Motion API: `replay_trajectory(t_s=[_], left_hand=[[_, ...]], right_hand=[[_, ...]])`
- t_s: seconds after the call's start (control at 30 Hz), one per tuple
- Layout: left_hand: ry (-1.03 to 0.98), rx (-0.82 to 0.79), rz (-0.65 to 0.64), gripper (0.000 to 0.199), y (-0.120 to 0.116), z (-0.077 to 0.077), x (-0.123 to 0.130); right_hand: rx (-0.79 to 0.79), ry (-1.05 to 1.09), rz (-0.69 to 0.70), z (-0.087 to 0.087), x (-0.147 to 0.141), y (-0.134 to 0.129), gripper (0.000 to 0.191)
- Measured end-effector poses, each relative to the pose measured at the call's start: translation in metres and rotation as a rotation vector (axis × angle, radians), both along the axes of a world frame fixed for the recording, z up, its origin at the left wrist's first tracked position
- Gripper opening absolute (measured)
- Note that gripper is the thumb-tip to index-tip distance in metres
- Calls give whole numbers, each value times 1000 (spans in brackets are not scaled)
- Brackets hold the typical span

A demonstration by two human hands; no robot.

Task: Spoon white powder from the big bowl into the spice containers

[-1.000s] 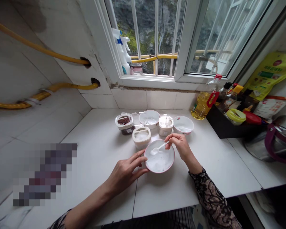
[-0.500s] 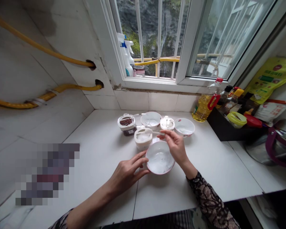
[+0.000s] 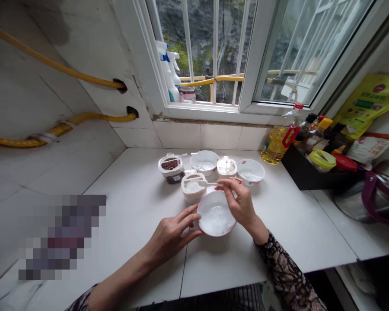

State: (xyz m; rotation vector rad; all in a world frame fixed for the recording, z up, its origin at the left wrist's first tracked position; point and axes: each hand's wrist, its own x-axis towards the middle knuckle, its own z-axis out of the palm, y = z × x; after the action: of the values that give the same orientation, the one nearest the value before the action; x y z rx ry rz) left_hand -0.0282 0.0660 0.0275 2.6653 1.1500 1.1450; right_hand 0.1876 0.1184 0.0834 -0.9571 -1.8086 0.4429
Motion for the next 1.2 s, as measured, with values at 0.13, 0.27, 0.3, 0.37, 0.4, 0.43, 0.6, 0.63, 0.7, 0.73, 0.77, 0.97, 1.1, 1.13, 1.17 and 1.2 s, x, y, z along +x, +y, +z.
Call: replay_trajectory(t_s=[0.13, 0.27, 0.3, 0.37, 0.4, 0.43, 0.6, 0.63, 0.7, 0.73, 0.77, 0.97, 1.1, 1.13, 1.17, 1.2], left_hand=[[8, -6, -4, 28, 0, -1, -1], [6, -6, 1, 27, 0, -1, -1], [5, -4, 3, 27, 0, -2, -1], [5, -5, 4, 28, -1, -2, -1], [5, -5, 5, 28, -1, -2, -1], [7, -7, 6, 28, -1, -2, -1], [11, 0, 11, 27, -1, -1, 0], [10, -2, 10, 26, -1, -1, 0], [11, -14, 11, 24, -1, 0, 0], [12, -21, 12, 23, -1, 0, -1], [12, -26, 13, 23, -1, 0, -1], [2, -1, 8, 28, -1, 1, 0], [6, -4, 8, 30, -1, 1, 0], [9, -5, 10, 29, -1, 1, 0], [11, -7, 12, 29, -1, 1, 0], [12, -7, 13, 28, -1, 1, 0]], right_hand=[[-209, 159, -21, 0, 12, 1, 16], [-207, -32, 13, 3, 16, 1, 17], [-194, -102, 28, 3, 16, 0, 17], [-174, -215, 68, 4, 13, -2, 18], [-172, -254, 96, 4, 12, -3, 19], [-174, -283, 126, 4, 11, -5, 19], [-225, -301, 244, 3, 10, -7, 19], [-242, -283, 252, 3, 11, -8, 19], [-279, -246, 258, 4, 12, -8, 20], [-299, -229, 260, 4, 12, -8, 20], [-318, -215, 263, 5, 12, -8, 20], [-458, -101, 284, 6, 11, -8, 19], [-552, 76, 219, 7, 13, -3, 16], [-581, 121, 210, 7, 14, -1, 16], [-609, 162, 202, 8, 15, 1, 15], [-634, 198, 191, 8, 17, 3, 15]])
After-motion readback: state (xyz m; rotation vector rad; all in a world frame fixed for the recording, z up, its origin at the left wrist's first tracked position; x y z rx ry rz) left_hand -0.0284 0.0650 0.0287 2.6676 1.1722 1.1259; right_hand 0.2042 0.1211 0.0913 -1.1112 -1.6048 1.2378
